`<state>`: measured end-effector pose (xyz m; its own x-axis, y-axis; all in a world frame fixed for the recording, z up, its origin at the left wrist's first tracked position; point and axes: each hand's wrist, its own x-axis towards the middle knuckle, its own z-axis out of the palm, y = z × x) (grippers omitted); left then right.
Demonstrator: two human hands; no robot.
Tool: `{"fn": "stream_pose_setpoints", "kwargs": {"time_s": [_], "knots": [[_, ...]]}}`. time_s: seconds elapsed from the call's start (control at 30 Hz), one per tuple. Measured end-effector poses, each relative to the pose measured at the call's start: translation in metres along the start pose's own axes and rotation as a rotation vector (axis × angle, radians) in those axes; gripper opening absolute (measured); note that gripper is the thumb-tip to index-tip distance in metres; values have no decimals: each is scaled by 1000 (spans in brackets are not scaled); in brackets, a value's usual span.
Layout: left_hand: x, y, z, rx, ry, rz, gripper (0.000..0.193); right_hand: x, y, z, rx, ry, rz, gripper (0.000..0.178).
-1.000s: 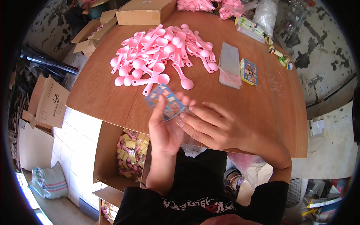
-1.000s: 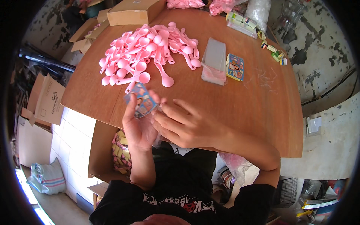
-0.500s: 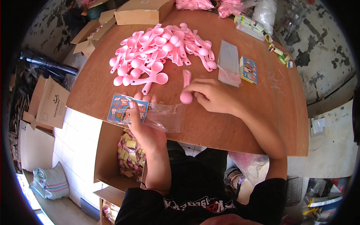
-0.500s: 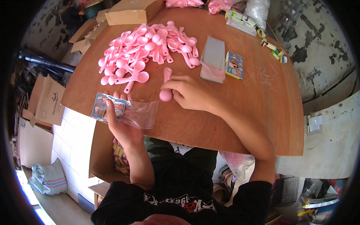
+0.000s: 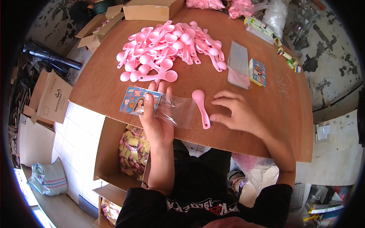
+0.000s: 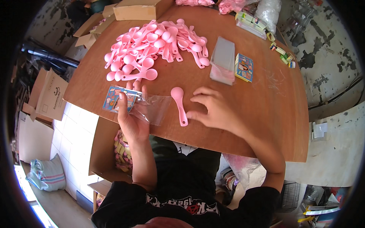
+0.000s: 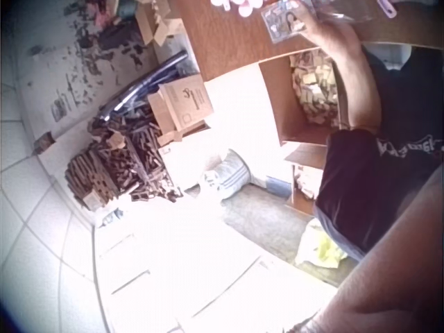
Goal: The person repeatedly picks up pink plastic spoons and places them into small clear plastic bags along with a yellow paper insert. The person seals each bag and sets it aside on the table. The process is repeated continuously throughout the clip.
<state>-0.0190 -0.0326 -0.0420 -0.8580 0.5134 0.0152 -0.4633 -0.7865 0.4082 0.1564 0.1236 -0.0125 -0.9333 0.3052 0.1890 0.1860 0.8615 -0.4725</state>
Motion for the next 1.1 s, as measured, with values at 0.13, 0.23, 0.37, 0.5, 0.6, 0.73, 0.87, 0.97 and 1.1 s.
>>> {"fn": "stream_pose_setpoints", "kwargs": {"time_s": [0.13, 0.23, 0.37, 0.5, 0.6, 0.73, 0.87, 0.97, 1.1], "knots": [[-2, -5, 2, 59, -32, 15, 55, -10, -28, 16, -161, 190, 79, 57], [-4, -9, 1, 81, -32, 13, 59, -7, -37, 24, -249, 284, 89, 57], [-6, -11, 4, 75, -42, 11, 63, -4, -38, 29, -272, 318, 66, 48], [-8, -14, 4, 54, -63, -3, 63, -8, -24, 31, -215, 372, 20, 32], [-6, -15, -1, 7, -95, 24, 60, -11, -22, 26, -151, 346, 95, 16], [-3, -16, -9, -120, -98, 4, 51, -15, -12, 30, -30, 397, 56, 8], [3, -11, -13, -263, 11, -55, 49, -19, -23, 24, 78, 430, -62, 11], [8, -4, -14, -267, 34, -56, 46, -23, -21, 21, -18, 540, -348, 22], [11, 5, -18, -212, 1, -64, 62, -27, -21, 11, -153, 584, -670, 33]]}}
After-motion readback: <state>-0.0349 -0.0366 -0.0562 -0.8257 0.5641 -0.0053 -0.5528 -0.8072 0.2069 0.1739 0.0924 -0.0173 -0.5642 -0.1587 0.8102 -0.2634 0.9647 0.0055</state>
